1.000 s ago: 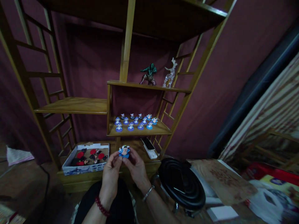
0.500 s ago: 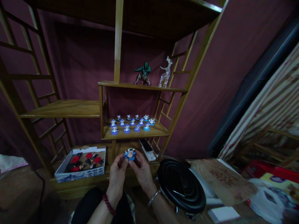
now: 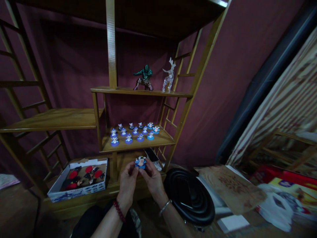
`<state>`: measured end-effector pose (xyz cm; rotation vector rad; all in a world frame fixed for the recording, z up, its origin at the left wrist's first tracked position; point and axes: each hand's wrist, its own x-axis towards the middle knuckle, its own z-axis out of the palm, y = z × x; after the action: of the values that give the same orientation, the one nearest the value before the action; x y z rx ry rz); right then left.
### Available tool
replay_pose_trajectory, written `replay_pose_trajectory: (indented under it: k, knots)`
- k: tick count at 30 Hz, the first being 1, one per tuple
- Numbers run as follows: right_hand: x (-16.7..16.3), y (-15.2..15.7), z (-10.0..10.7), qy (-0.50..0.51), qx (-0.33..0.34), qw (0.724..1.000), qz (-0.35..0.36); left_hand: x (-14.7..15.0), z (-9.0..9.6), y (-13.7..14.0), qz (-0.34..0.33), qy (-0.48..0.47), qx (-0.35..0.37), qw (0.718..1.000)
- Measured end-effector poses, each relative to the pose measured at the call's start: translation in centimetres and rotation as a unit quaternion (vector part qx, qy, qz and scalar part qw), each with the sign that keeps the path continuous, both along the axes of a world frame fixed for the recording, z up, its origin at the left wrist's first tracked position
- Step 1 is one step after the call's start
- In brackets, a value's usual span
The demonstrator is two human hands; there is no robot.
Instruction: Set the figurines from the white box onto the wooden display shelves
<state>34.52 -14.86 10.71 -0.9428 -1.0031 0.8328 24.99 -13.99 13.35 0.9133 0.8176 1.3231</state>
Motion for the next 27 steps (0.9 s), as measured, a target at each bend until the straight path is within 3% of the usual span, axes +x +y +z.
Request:
replay_pose_trajectory:
  k: [6,17,27]
  knots:
    - [1.2,0.1,-0.2,-0.001,-0.002,1.0,-0.015,1.1,0.2,0.2,-0.007,0.036,-0.003,0.999]
    - [4.1,0.2,1.9,-0.033,0.004,0.998,-0.058,3.9,1.9,0.9,-0.015,0.044,0.009,0.999]
    - [7.0,1.5,2.2,-0.053,0.007,0.995,-0.083,6.3,2.1,2.5,-0.05,0.058,0.003,0.997]
